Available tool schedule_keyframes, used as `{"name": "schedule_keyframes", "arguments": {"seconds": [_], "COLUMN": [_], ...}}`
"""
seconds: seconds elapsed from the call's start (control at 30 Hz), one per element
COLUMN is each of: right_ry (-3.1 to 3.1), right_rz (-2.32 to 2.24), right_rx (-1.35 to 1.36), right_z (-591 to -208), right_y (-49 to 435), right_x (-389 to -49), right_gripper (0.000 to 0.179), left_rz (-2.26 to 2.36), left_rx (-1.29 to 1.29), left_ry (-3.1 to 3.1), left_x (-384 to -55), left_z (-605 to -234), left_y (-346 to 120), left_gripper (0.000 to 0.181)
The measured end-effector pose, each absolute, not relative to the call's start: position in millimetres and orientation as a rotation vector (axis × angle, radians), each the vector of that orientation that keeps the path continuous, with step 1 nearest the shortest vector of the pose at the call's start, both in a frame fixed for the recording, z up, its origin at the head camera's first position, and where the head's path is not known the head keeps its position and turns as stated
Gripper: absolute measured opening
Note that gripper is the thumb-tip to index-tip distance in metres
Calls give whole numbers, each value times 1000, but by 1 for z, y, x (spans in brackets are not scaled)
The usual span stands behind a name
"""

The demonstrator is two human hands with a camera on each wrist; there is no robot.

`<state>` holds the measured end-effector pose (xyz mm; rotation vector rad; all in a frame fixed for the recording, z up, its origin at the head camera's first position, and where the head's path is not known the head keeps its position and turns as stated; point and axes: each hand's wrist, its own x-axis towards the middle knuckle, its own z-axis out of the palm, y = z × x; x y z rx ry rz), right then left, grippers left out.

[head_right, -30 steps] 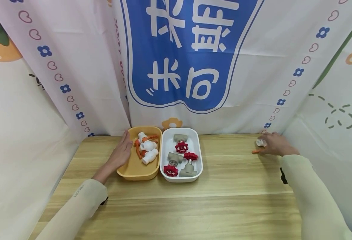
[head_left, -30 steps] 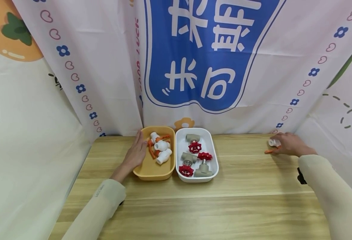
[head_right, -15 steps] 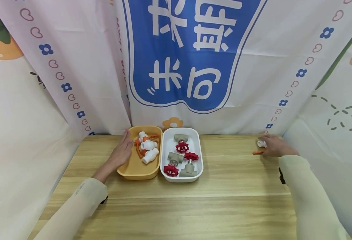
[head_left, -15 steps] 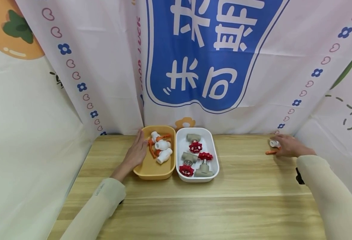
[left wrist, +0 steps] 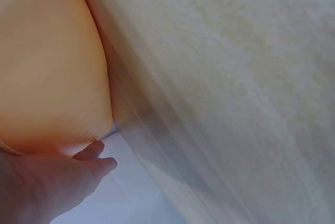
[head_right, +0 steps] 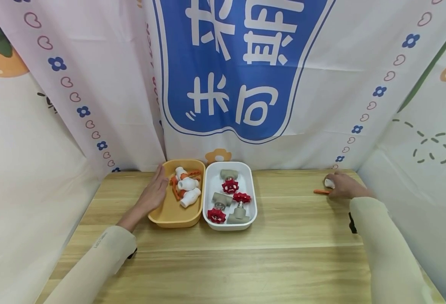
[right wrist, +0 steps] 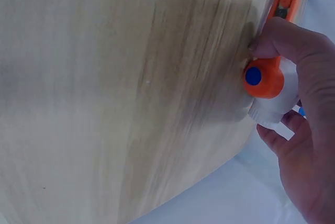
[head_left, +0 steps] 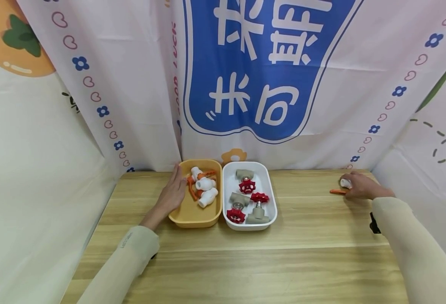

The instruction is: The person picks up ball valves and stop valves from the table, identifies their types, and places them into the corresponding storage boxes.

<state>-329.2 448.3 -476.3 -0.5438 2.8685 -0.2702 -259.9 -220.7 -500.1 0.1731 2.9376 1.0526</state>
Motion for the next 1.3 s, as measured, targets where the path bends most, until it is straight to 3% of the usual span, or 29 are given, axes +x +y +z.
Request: {"name": "schedule_keyframes", "arguments": {"seconds": [0.83, 1.3], "right_ry": [2919, 2906], "right_rz": [-273, -240], "right_rx": [-510, -518], "right_z": [-493, -481], "right_y": [442, 440], "right_x": [-324, -329], "right_gripper": [39, 56], "left_rz": [1062, 1048], "left_rx": [169, 172], "left_ry": [2941, 2943], "left_x": [-258, -259], "left_z": [-502, -501], "left_y": [-220, -221], "left_gripper": [67, 66]}}
